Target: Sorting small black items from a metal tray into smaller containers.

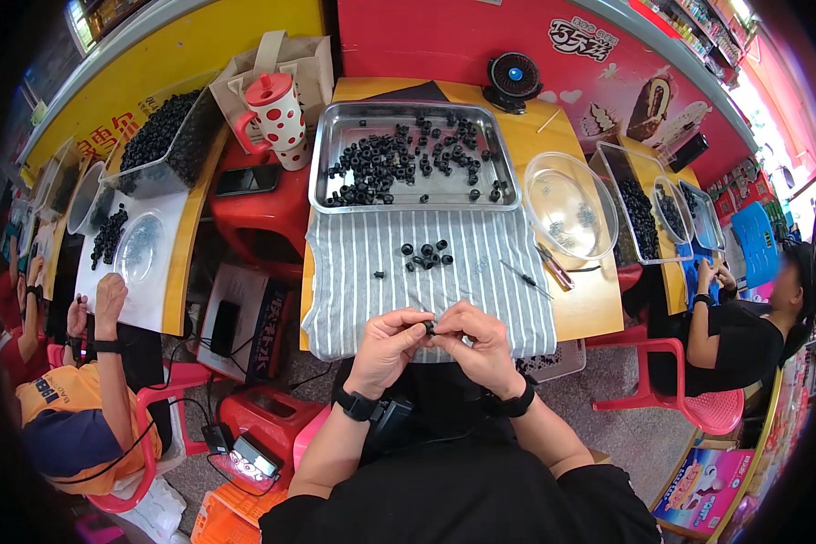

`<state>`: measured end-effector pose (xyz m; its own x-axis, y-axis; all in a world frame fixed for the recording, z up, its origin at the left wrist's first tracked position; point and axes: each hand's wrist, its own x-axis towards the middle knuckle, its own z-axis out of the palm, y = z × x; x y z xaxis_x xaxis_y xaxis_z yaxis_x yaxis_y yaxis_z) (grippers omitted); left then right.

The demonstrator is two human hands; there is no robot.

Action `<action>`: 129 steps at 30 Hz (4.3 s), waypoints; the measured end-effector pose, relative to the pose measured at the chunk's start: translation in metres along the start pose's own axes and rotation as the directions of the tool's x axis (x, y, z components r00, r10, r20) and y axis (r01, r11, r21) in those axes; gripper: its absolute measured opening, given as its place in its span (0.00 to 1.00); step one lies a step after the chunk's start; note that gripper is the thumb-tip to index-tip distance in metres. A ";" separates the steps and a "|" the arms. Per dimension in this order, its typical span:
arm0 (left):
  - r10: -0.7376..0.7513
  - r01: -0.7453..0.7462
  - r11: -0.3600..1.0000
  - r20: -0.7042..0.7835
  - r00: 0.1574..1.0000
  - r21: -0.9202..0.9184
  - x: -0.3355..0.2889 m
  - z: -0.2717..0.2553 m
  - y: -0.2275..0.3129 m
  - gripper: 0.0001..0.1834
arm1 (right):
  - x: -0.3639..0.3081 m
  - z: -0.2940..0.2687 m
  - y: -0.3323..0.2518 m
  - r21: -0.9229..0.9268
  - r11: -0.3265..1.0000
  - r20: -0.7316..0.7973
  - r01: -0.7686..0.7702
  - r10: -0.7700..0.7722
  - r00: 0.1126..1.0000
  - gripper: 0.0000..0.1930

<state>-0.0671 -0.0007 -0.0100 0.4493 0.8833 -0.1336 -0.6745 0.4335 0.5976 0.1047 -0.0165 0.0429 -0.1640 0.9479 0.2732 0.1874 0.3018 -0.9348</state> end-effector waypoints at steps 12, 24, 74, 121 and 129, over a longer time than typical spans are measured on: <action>0.019 -0.019 1.000 0.045 0.999 -0.006 -0.001 0.002 0.001 0.10 | -0.010 0.006 0.015 0.369 0.901 0.008 -0.228 0.242 0.970 0.05; 0.074 -0.074 0.994 0.003 0.997 0.079 0.000 0.004 -0.003 0.09 | -0.003 0.005 0.020 0.230 0.966 0.013 -0.119 0.119 0.993 0.05; 0.124 -0.129 0.987 0.057 0.991 0.098 -0.001 0.002 -0.005 0.10 | -0.005 0.001 0.018 0.345 0.915 0.063 -0.209 0.200 0.978 0.02; 0.108 -0.109 0.988 0.017 0.994 0.108 -0.003 0.000 -0.003 0.08 | -0.002 -0.002 0.020 0.250 0.960 0.042 -0.127 0.121 0.992 0.04; 0.140 -0.143 0.985 0.037 0.989 0.096 -0.001 0.000 -0.006 0.08 | 0.000 0.003 0.019 0.288 0.950 0.048 -0.116 0.107 0.993 0.05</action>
<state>-0.0641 -0.0044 -0.0134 0.3715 0.9282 -0.0190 -0.6725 0.2831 0.6838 0.1052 -0.0111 0.0249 -0.1894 0.9686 0.1607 -0.0821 0.1475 -0.9857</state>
